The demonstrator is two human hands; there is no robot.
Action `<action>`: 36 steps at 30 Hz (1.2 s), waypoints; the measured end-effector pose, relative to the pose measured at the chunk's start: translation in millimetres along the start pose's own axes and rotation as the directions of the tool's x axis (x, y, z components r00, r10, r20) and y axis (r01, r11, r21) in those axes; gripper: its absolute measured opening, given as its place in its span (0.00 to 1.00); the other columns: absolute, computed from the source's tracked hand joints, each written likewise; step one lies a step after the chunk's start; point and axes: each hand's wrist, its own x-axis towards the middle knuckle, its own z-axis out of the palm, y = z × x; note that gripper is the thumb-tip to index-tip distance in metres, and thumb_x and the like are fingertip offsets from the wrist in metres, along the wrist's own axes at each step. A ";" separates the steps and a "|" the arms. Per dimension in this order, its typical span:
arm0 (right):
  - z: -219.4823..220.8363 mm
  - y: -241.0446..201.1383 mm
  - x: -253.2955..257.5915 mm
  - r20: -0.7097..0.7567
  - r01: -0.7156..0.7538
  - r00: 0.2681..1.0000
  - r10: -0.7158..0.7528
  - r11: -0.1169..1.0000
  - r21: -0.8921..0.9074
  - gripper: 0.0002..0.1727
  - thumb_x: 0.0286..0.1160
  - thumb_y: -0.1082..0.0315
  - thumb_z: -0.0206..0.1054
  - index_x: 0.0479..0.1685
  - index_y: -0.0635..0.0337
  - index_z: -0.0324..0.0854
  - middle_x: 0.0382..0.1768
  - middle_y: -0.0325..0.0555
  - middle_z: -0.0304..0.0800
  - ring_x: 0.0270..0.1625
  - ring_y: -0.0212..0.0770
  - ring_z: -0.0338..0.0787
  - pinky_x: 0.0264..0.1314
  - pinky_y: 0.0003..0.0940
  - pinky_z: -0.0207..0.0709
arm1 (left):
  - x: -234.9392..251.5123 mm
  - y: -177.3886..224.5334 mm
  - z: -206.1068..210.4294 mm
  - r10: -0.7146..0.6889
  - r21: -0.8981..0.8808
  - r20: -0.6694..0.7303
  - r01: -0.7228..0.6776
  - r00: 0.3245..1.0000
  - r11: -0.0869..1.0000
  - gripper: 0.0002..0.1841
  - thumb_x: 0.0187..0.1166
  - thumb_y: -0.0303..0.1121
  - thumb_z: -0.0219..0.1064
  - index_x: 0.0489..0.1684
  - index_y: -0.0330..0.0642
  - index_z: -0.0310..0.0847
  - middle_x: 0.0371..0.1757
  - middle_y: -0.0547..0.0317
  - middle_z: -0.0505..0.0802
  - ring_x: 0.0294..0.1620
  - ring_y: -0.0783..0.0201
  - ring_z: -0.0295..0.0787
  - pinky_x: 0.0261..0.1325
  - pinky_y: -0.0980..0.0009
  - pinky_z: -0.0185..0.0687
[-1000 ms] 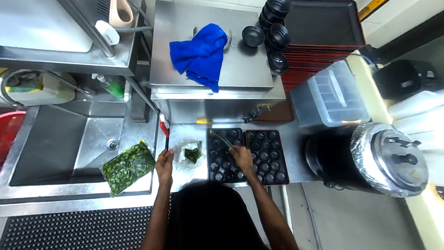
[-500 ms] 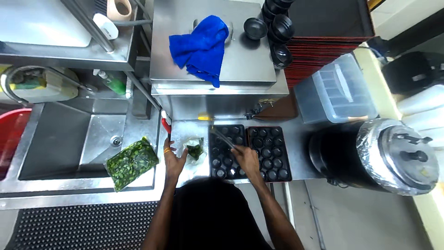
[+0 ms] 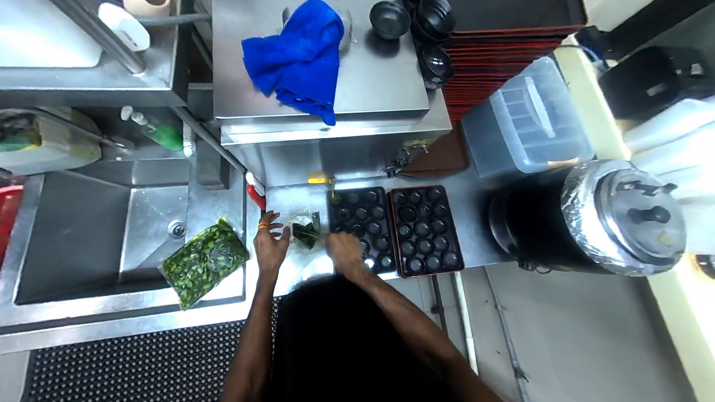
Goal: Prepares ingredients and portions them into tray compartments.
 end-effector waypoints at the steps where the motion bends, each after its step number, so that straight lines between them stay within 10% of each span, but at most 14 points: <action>1: -3.9 5.5 -0.9 -0.003 -0.010 1.000 0.010 1.000 0.008 0.20 0.89 0.54 0.55 0.61 0.51 0.88 0.57 0.58 0.93 0.61 0.62 0.91 0.60 0.63 0.82 | -2.0 0.0 -1.6 0.009 -0.018 -0.026 -0.009 1.000 1.000 0.30 0.75 0.34 0.74 0.78 0.38 0.71 0.67 0.53 0.91 0.52 0.65 0.94 0.50 0.67 0.91; 10: -0.2 99.1 -32.7 -0.064 0.057 0.998 -0.027 0.845 0.531 0.16 0.79 0.49 0.70 0.54 0.45 0.96 0.47 0.38 0.99 0.52 0.37 0.96 0.63 0.49 0.86 | -27.4 -12.6 -19.0 -0.055 -0.186 -0.079 0.039 0.995 0.982 0.33 0.78 0.39 0.73 0.80 0.32 0.67 0.65 0.51 0.91 0.56 0.65 0.93 0.55 0.67 0.91; 14: -5.1 121.3 -48.9 -0.039 0.049 0.999 -0.030 0.532 0.845 0.15 0.77 0.59 0.75 0.56 0.58 0.93 0.39 0.40 0.97 0.24 0.26 0.81 0.26 0.26 0.74 | -34.4 -23.8 -29.6 -0.101 -0.235 -0.070 0.082 0.992 0.969 0.34 0.79 0.37 0.73 0.81 0.32 0.65 0.66 0.50 0.90 0.55 0.65 0.93 0.54 0.67 0.92; 17: -22.1 135.5 -48.8 -0.040 -0.005 0.995 0.088 0.461 0.887 0.15 0.79 0.61 0.73 0.59 0.58 0.92 0.38 0.40 0.96 0.17 0.25 0.72 0.17 0.24 0.64 | -34.8 -28.5 -37.8 -0.113 -0.239 -0.055 0.097 0.992 0.966 0.33 0.79 0.37 0.72 0.81 0.32 0.65 0.66 0.49 0.90 0.56 0.65 0.93 0.54 0.68 0.91; 27: -13.1 173.6 26.4 -0.143 -0.201 0.921 0.361 0.759 0.620 0.15 0.78 0.50 0.72 0.53 0.45 0.96 0.48 0.40 0.99 0.54 0.44 0.95 0.64 0.56 0.82 | -31.1 -21.2 -42.3 -0.064 -0.244 -0.012 0.059 0.998 0.968 0.31 0.79 0.38 0.72 0.79 0.34 0.68 0.62 0.53 0.93 0.51 0.67 0.94 0.51 0.70 0.91; 36: -14.9 169.3 8.4 -0.226 -0.248 0.894 0.387 0.847 0.471 0.20 0.79 0.45 0.69 0.60 0.42 0.94 0.52 0.46 0.98 0.58 0.53 0.94 0.64 0.62 0.81 | -48.0 -35.7 -49.8 -0.117 -0.293 0.000 0.111 0.993 0.950 0.32 0.78 0.35 0.73 0.80 0.33 0.68 0.62 0.53 0.93 0.53 0.66 0.94 0.53 0.70 0.91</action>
